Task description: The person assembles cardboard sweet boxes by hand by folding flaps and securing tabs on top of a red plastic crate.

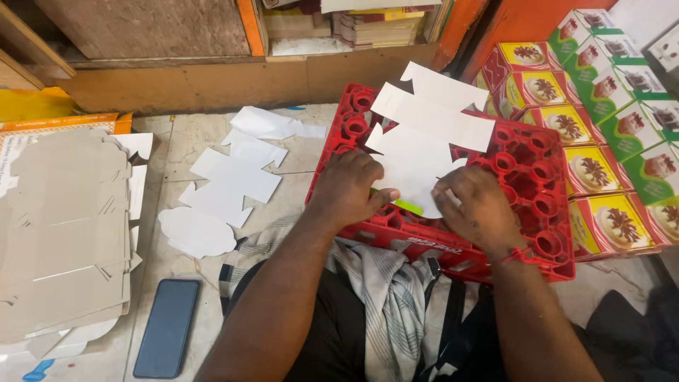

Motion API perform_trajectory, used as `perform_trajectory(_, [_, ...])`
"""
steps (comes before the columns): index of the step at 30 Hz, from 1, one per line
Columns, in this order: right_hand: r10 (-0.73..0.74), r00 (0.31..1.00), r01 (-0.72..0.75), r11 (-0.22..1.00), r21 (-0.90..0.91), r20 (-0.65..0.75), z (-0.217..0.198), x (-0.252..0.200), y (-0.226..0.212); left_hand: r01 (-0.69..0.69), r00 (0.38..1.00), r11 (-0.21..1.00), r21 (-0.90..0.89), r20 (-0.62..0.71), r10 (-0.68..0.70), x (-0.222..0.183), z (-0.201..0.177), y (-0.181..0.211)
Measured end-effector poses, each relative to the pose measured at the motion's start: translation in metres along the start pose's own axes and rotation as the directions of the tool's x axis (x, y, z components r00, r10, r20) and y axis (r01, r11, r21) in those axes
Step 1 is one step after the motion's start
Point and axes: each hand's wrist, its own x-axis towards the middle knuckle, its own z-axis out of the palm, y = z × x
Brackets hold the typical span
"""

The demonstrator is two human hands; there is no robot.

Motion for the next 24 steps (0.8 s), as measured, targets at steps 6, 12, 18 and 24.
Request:
perform_trajectory(6, [0.159,0.976,-0.157,0.987,-0.029,0.150,-0.015,-0.006,0.023,-0.165,0.986,0.985,0.059,-0.010,0.166,0.004,-0.004,0.029])
perform_trajectory(12, [0.272,0.941,-0.198,0.923,-0.329,0.199,-0.021,0.003,-0.002,-0.084,0.968,0.992,0.091,0.246,0.059,0.011,0.010,0.066])
perform_trajectory(18, [0.409,0.842,-0.266,0.882,-0.389,0.351,-0.033,0.014,-0.018,-0.080,0.968,0.994,0.080,0.244,0.058,0.004,0.016,0.050])
perform_trajectory(24, [-0.003,0.954,-0.033,0.993,0.114,0.301,-0.018,0.012,-0.011,-0.091,0.975,0.994,0.066,0.210,0.075,-0.001,0.020,0.038])
